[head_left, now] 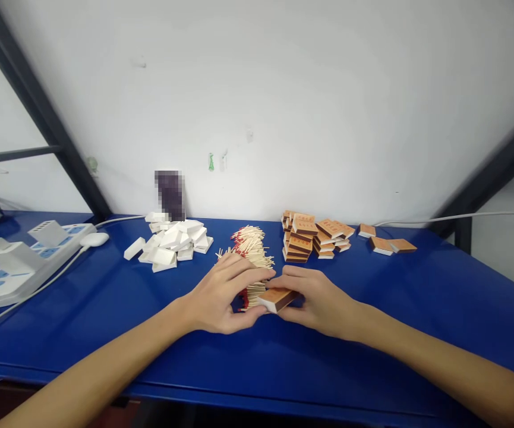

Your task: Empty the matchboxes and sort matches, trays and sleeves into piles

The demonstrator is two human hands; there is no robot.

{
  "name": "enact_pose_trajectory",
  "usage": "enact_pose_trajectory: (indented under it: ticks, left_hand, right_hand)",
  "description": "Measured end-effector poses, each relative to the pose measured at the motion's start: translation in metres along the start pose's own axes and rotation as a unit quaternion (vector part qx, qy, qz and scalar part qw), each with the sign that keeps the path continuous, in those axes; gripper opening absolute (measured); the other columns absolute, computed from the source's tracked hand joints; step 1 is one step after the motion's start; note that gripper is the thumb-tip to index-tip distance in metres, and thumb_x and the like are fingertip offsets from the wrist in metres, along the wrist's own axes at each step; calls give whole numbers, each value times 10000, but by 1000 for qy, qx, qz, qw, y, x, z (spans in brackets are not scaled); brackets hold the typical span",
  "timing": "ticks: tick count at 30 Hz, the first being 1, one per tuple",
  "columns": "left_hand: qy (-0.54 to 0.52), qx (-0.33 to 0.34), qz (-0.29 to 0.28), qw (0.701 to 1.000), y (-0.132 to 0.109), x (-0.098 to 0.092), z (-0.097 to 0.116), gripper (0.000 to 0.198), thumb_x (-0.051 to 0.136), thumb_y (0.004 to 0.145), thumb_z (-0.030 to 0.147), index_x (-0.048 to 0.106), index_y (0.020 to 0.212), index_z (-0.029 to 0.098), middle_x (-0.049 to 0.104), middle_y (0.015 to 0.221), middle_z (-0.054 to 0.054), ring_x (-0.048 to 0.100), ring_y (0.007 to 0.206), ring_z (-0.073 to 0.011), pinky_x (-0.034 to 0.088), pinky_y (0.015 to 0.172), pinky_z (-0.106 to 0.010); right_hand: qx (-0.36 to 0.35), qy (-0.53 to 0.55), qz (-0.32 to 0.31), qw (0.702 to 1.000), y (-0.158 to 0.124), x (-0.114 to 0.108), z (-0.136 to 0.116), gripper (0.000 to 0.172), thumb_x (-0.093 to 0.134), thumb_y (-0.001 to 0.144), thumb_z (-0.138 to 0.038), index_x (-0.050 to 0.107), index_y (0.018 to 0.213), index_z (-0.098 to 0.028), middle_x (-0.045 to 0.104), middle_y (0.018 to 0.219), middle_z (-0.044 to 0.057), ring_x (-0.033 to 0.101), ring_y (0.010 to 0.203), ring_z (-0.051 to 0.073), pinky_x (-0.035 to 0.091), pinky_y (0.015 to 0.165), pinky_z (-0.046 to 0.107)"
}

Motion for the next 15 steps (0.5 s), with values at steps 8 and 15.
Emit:
enact_pose_trajectory:
  ticks: [8,15]
  left_hand:
    - [6,32,36,999,2,-12,2,533,588,809,166,497,1332,207,669,825,-39,609,720,-180,521,648,-332]
    - [39,7,92,995,0,-14,-8,372,631,833,156,571,1199,180,692,910,-57,638,771,-172,537,693,-321]
  right_hand:
    - [199,396,-95,891,22,15,7,281,758,779,-423,723,904,-173,515,588,-65,369,441,56,313,404,206]
    - [200,451,72,867,19,20,23,274,778,774,-408,721,908,-176,671,757,9,573,648,106,463,605,244]
Point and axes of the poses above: each hand's wrist, its own y-axis towards the middle knuckle, its own x-axis out of the palm, z = x × y, the point moved 3 cm from there along y, towards the middle knuckle
